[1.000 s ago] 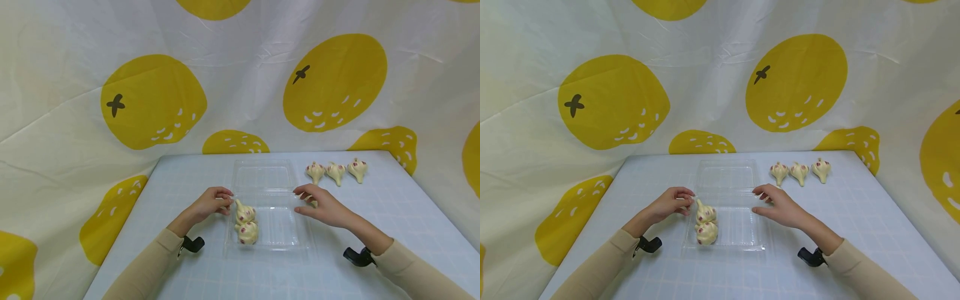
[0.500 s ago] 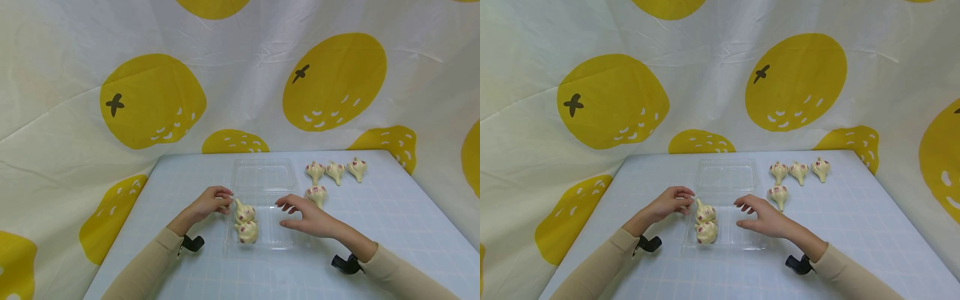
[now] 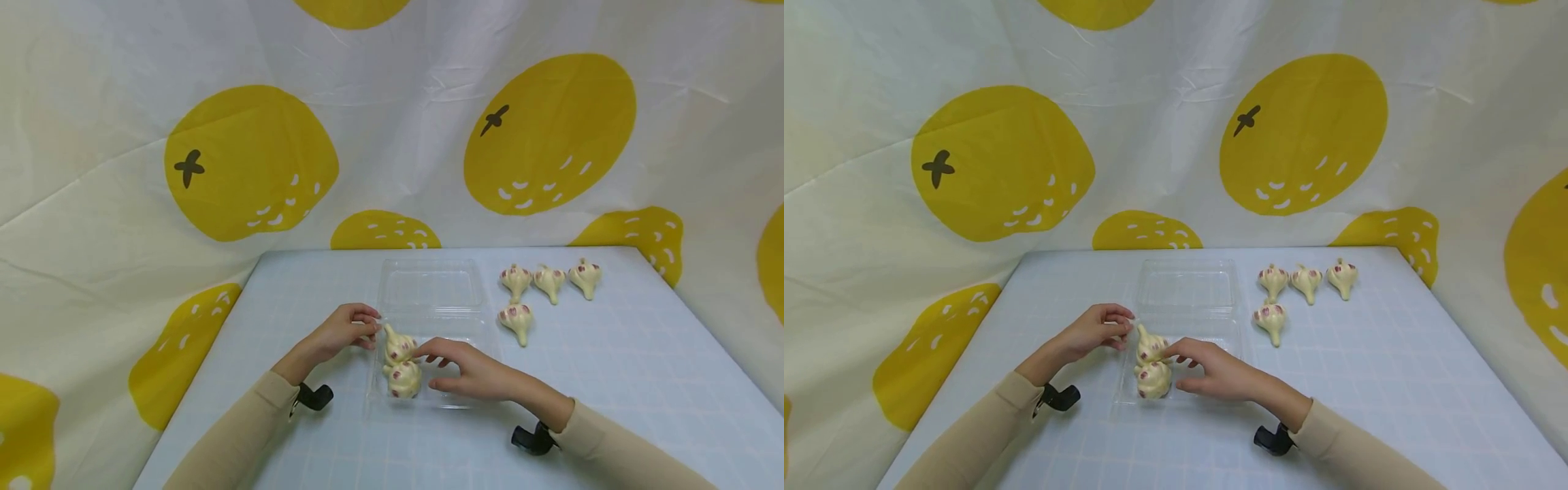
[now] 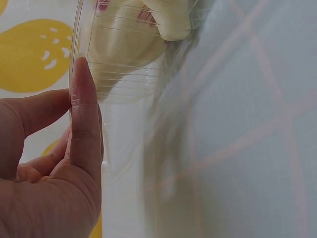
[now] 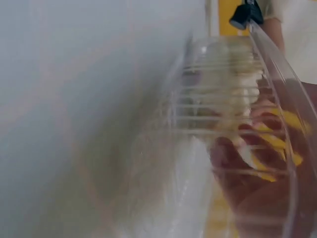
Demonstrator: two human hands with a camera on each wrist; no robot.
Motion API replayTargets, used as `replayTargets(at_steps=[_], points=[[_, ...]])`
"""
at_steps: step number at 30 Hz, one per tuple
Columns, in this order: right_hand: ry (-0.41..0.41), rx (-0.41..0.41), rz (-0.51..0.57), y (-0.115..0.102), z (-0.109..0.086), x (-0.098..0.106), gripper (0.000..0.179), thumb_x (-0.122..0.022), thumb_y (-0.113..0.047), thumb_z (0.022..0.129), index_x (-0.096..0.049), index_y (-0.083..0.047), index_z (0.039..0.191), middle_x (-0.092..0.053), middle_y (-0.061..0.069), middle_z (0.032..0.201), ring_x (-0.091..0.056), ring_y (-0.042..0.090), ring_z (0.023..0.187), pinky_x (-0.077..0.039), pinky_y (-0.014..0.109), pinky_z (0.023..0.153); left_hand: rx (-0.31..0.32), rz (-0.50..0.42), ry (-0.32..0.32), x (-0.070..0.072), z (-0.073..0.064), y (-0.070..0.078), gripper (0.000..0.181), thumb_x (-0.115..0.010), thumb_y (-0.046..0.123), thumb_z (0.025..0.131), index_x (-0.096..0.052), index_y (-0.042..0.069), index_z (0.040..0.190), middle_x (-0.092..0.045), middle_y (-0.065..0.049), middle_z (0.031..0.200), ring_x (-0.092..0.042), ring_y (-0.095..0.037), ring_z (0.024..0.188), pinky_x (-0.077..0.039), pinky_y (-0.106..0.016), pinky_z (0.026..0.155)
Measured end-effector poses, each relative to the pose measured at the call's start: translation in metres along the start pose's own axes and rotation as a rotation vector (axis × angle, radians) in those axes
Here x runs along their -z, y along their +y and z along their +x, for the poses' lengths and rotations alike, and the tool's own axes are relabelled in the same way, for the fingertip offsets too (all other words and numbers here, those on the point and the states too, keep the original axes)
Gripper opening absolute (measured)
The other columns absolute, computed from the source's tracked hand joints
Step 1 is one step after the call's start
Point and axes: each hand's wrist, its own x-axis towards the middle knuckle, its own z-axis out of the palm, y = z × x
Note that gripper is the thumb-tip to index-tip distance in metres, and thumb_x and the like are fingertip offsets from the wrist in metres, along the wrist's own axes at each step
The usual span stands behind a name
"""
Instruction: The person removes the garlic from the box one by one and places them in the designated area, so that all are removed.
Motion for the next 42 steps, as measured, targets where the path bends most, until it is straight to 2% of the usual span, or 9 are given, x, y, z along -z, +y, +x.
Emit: replayTargets(at_steps=[5,10,16,20,24,29,32,36,42], points=[[-0.060,0.055,0.026,0.000,0.007,-0.007,0.049,-0.068,-0.003,0.096,-0.054,-0.009,0.143,-0.057,0.006,0.144,-0.057,0.024,0.127,-0.054,0.045,0.101,0.009,0.003,0.003,-0.001,0.001,0.001,0.034,-0.067,0.005,0.099,-0.057,-0.008,0.129,-0.066,-0.015,0.099,-0.066,-0.019,0.077,-0.063,-0.032,0.072],[-0.110,0.050,-0.004,-0.002,0.012,-0.009,0.050,-0.066,-0.003,0.097,-0.055,-0.012,0.144,-0.054,0.004,0.146,-0.050,0.019,0.135,-0.048,0.042,0.108,0.001,0.002,0.003,-0.001,0.000,0.002,0.033,-0.067,0.005,0.099,-0.058,-0.008,0.128,-0.066,-0.015,0.099,-0.066,-0.019,0.077,-0.063,-0.032,0.071],[-0.131,-0.006,-0.072,-0.001,0.009,-0.005,0.049,-0.066,-0.010,0.098,-0.055,-0.014,0.146,-0.056,-0.001,0.136,-0.054,0.012,0.119,-0.054,0.038,0.097,-0.006,-0.001,0.004,-0.002,0.000,0.003,0.033,-0.067,0.004,0.099,-0.058,-0.009,0.127,-0.065,-0.020,0.102,-0.066,-0.018,0.076,-0.064,-0.032,0.071],[-0.168,-0.075,-0.089,-0.003,0.005,0.002,0.051,-0.066,-0.014,0.099,-0.054,-0.018,0.148,-0.058,-0.007,0.127,-0.056,0.009,0.113,-0.054,0.039,0.097,-0.007,0.001,0.008,-0.002,0.000,0.003,0.033,-0.067,0.004,0.098,-0.058,-0.008,0.127,-0.065,-0.022,0.103,-0.066,-0.019,0.075,-0.064,-0.032,0.070],[-0.205,-0.098,-0.089,-0.003,0.002,0.010,0.051,-0.065,-0.012,0.099,-0.053,-0.014,0.148,-0.061,-0.008,0.124,-0.059,0.012,0.113,-0.055,0.039,0.097,-0.007,-0.004,0.010,-0.002,0.000,0.005,0.032,-0.067,0.003,0.098,-0.058,-0.009,0.127,-0.065,-0.021,0.102,-0.066,-0.019,0.076,-0.064,-0.032,0.070],[-0.209,-0.110,-0.132,-0.004,-0.002,0.015,0.046,-0.069,-0.007,0.095,-0.058,-0.009,0.140,-0.065,-0.006,0.114,-0.063,0.012,0.105,-0.056,0.037,0.094,0.003,-0.009,0.016,-0.002,-0.001,0.004,0.032,-0.066,0.003,0.099,-0.058,-0.009,0.127,-0.065,-0.021,0.102,-0.066,-0.018,0.076,-0.063,-0.032,0.070],[-0.182,-0.125,-0.167,-0.004,-0.002,0.016,0.044,-0.073,-0.008,0.092,-0.061,-0.011,0.134,-0.063,-0.004,0.108,-0.062,0.014,0.101,-0.056,0.035,0.092,0.007,-0.008,0.018,-0.002,0.000,0.004,0.032,-0.066,0.003,0.098,-0.057,-0.009,0.127,-0.065,-0.022,0.102,-0.065,-0.018,0.076,-0.063,-0.032,0.070],[-0.136,-0.110,-0.171,-0.001,-0.001,0.013,0.046,-0.077,-0.006,0.088,-0.062,-0.013,0.132,-0.060,0.001,0.119,-0.060,0.021,0.110,-0.056,0.035,0.091,0.010,-0.010,0.016,-0.002,-0.001,0.004,0.033,-0.067,0.003,0.098,-0.057,-0.009,0.128,-0.065,-0.022,0.103,-0.065,-0.018,0.076,-0.063,-0.032,0.070],[-0.161,0.009,-0.183,0.002,0.003,0.009,0.062,-0.071,0.002,0.086,-0.056,-0.014,0.144,-0.054,-0.003,0.146,-0.048,0.019,0.136,-0.045,0.043,0.111,-0.007,-0.019,0.003,-0.001,-0.001,0.004,0.035,-0.066,0.002,0.098,-0.056,-0.011,0.129,-0.064,-0.021,0.101,-0.065,-0.018,0.076,-0.063,-0.032,0.070]])
